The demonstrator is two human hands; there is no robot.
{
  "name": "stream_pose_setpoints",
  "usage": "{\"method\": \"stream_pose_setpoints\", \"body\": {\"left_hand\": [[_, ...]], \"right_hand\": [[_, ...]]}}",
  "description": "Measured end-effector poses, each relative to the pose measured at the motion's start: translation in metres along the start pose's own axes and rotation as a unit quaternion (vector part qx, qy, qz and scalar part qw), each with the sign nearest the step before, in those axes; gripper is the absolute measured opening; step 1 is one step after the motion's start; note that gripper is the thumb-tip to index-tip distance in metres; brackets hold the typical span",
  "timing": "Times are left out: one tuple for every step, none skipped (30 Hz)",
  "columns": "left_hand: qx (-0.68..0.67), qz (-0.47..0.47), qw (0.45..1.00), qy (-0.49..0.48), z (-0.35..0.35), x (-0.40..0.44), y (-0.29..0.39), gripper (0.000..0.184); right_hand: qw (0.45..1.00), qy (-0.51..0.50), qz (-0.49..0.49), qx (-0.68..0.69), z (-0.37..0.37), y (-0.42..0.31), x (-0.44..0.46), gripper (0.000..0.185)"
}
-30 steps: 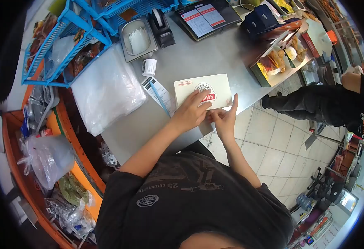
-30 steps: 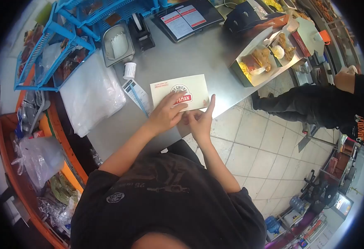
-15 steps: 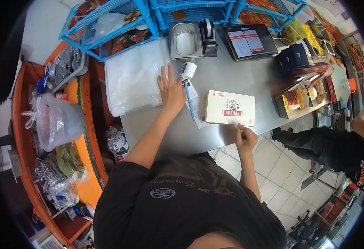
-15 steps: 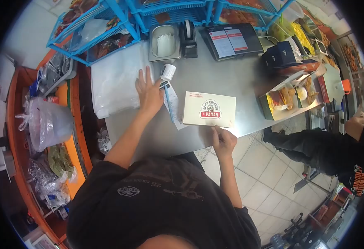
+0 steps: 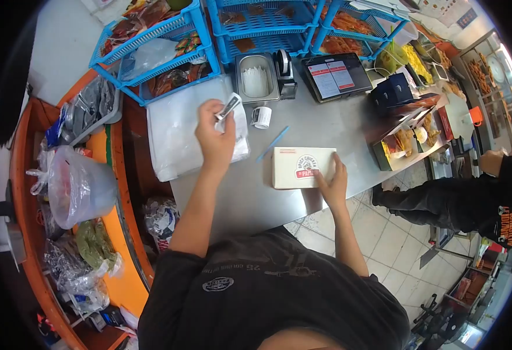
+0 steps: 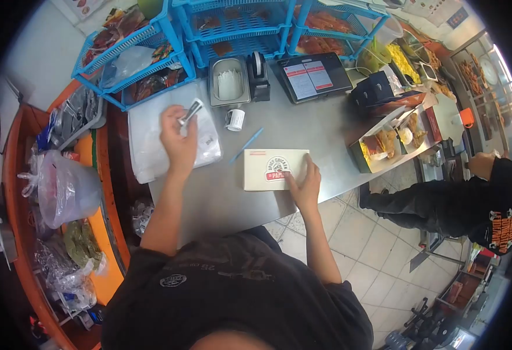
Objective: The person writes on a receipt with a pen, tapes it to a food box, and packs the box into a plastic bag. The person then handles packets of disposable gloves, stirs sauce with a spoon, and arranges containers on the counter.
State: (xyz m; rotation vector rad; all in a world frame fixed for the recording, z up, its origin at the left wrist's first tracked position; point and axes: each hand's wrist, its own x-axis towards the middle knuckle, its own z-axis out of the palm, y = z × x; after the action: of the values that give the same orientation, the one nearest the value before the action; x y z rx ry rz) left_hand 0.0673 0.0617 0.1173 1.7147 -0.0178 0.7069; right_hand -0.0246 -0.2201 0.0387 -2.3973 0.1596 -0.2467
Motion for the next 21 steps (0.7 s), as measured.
{"method": "stream_pose_setpoints", "body": {"left_hand": [[-0.041,-0.027,0.998,-0.037,-0.010,0.001,0.018,0.040],[-0.081,-0.052,0.993,-0.074,-0.022,-0.001,0.039,0.046],[-0.122,-0.077,0.983,-0.112,-0.033,-0.007,0.051,0.053],[-0.164,-0.116,0.965,-0.166,-0.038,-0.018,0.055,0.062],[-0.204,-0.155,0.941,-0.221,-0.041,-0.032,0.057,0.070],[-0.243,-0.192,0.911,-0.273,-0.046,-0.043,0.056,0.079],[-0.226,-0.197,0.913,-0.278,-0.051,-0.051,0.051,0.077],[-0.208,-0.202,0.915,-0.282,-0.056,-0.059,0.042,0.075],[-0.189,-0.209,0.917,-0.283,-0.060,-0.067,0.035,0.073],[-0.192,-0.222,0.915,-0.276,-0.065,-0.072,0.031,0.066],[-0.194,-0.233,0.915,-0.266,-0.072,-0.075,0.028,0.061],[-0.195,-0.245,0.915,-0.254,-0.078,-0.077,0.025,0.057],[-0.142,-0.180,0.934,-0.275,-0.085,-0.077,0.018,0.045],[-0.139,-0.194,0.934,-0.268,-0.088,-0.076,0.019,0.044],[-0.134,-0.209,0.933,-0.260,-0.089,-0.078,0.021,0.043],[-0.129,-0.225,0.932,-0.253,-0.088,-0.079,0.022,0.043],[-0.159,-0.245,0.930,-0.224,-0.085,-0.080,0.023,0.038],[-0.138,-0.246,0.935,-0.215,-0.081,-0.082,0.022,0.040],[-0.116,-0.249,0.939,-0.206,-0.079,-0.084,0.022,0.041],[-0.094,-0.253,0.942,-0.198,-0.076,-0.085,0.022,0.043],[-0.112,-0.266,0.947,-0.142,-0.065,-0.085,0.028,0.040]], "right_hand": [[0.999,0.019,-0.027,-0.033,0.004,-0.013,-0.004,0.077],[0.996,0.039,-0.054,-0.065,0.008,-0.029,-0.007,0.078],[0.992,0.063,-0.102,-0.038,0.009,-0.051,-0.010,0.079],[0.990,0.055,-0.122,0.033,0.012,-0.072,-0.014,0.070],[0.985,-0.017,-0.115,0.127,0.009,-0.095,-0.018,0.063],[0.965,-0.088,-0.107,0.221,0.005,-0.117,-0.019,0.057],[0.955,-0.082,-0.109,0.265,0.005,-0.133,-0.019,0.039],[0.957,-0.058,-0.075,0.275,0.009,-0.132,-0.014,0.035],[0.957,-0.038,-0.040,0.284,0.014,-0.124,-0.006,0.032],[0.956,-0.020,-0.008,0.293,0.018,-0.113,0.008,0.029],[0.957,-0.035,0.034,0.287,0.024,-0.086,0.029,0.025],[0.955,-0.052,0.075,0.281,0.033,-0.056,0.056,0.021],[0.943,-0.049,0.064,0.323,0.049,-0.035,0.087,0.020],[0.928,-0.046,0.052,0.367,0.061,-0.026,0.119,0.020],[0.915,-0.011,0.064,0.398,0.072,-0.038,0.146,0.021],[0.900,0.024,0.078,0.429,0.082,-0.050,0.171,0.023],[0.908,-0.009,0.111,0.404,0.090,-0.051,0.196,0.025],[0.914,-0.043,0.142,0.377,0.098,-0.051,0.220,0.027],[0.918,-0.077,0.174,0.348,0.106,-0.050,0.239,0.029],[0.911,-0.126,0.180,0.349,0.112,-0.046,0.254,0.029],[0.902,-0.173,0.186,0.349,0.116,-0.040,0.265,0.030]]}}
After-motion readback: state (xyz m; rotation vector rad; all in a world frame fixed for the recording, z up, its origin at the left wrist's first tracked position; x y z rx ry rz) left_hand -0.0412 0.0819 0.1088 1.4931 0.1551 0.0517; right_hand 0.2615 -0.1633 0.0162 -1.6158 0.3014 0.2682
